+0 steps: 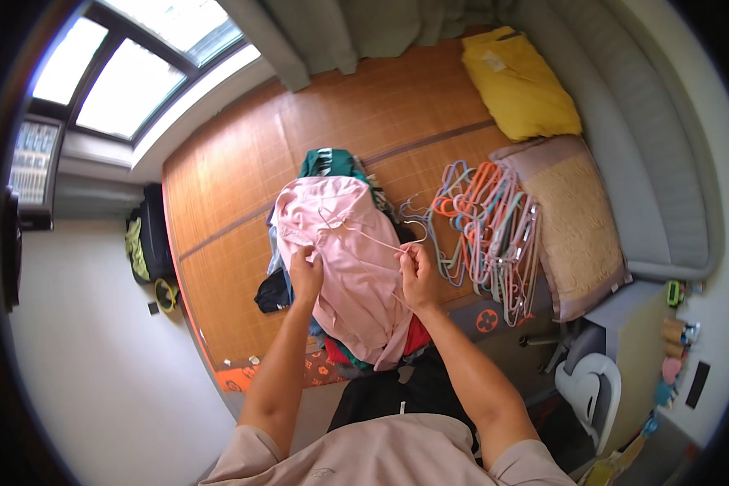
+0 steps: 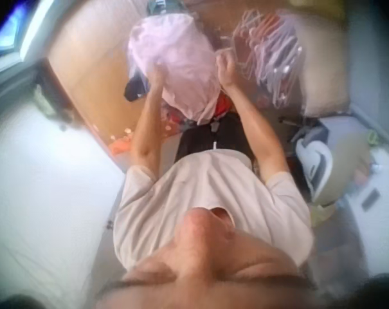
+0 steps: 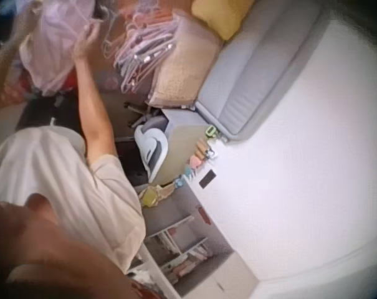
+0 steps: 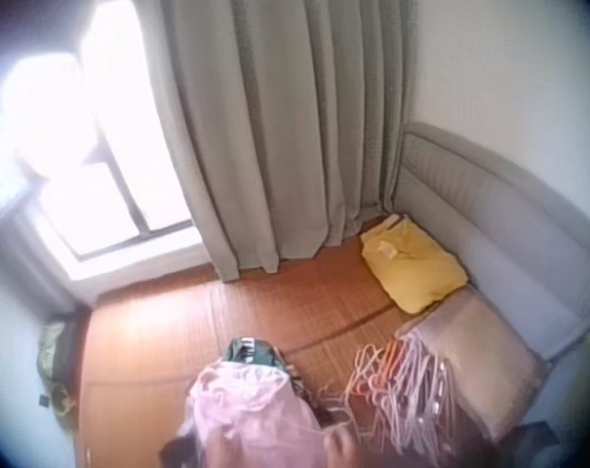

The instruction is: The person hangs various clothing items on hangers and places them into a closet. They handle a red shirt, a green and white striped shirt, a black shirt, a pink shirt, and denim shorts, placing each on a hanger and hanging it on the closet rod.

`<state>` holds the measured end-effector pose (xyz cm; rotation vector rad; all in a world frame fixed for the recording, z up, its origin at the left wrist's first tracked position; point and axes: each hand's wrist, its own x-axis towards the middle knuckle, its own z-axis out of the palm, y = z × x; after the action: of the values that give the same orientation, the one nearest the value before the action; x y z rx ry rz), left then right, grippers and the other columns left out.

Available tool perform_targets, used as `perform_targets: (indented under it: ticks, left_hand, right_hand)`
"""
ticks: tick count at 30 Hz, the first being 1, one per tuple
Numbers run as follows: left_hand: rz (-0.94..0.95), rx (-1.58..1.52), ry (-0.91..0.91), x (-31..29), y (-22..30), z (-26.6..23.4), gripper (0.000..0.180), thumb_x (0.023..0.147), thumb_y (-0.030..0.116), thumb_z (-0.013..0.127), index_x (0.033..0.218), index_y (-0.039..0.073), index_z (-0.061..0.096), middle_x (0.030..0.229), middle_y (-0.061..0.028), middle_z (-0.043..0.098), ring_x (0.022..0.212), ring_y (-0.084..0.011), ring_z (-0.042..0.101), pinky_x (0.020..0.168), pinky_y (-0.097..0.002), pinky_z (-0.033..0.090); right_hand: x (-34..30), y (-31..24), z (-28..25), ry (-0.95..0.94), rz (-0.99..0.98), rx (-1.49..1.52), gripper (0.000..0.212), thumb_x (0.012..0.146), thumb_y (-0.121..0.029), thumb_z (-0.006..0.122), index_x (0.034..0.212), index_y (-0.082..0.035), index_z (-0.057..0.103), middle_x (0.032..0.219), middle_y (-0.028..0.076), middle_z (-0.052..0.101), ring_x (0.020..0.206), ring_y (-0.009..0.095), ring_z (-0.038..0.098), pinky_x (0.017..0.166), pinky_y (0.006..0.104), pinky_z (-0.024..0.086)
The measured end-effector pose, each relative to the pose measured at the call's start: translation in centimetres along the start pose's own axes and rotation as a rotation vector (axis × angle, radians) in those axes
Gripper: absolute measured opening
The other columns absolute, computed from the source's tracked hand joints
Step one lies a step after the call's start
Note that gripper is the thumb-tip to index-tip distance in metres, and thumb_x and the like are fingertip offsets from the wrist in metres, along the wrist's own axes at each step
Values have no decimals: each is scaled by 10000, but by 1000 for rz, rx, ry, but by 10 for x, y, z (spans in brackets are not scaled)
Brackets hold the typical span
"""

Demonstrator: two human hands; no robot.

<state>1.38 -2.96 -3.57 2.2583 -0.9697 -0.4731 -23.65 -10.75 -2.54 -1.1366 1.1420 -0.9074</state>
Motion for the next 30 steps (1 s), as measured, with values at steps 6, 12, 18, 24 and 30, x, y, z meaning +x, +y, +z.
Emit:
perform_targets:
  ticks: [6,12,18,24,30]
  left_hand:
    - [-128,184,262,73,-92,20,558,873,280,759,1256,-86,583,1215,-280,650,1064,-403,666,957,-433,514]
    - [-539,-267,179,117,-133,31,402,888,250,721,1139,-45,615,1051,-185,703,939,-293,692,815,-386,544]
    - [-560,-1064,80,59,-94,-47,252,961,108,546,1180,5,616,1002,-71,696,826,-196,676,745,-320,554]
    - [-575,-1276,-243,-9,-12,-132,412,952,220,683,1297,6,610,1087,-54,693,916,-164,678,796,-309,543]
    - [-205,-934,-323,-52,23,-189,450,1059,407,594,1157,-20,697,1052,-22,695,923,-82,596,786,-269,496]
  right_hand:
    - [30,-4,62,-96,115,207,162,1039,-230,646,1053,-81,585,762,-76,490,658,7,437,591,176,349]
    - [52,1,83,-117,158,203,272,1085,-354,555,1068,-89,616,676,-65,457,528,15,337,468,197,252]
    - [42,-49,94,-87,194,345,341,1097,-363,514,1022,-53,634,664,-36,443,536,39,338,483,204,269]
    - [22,-137,121,-172,-9,501,376,1112,-354,474,1015,-21,621,708,-6,461,651,99,415,659,278,382]
    - [-25,-220,136,-254,-149,575,401,1107,-371,476,966,-14,591,713,8,429,673,129,403,721,316,403]
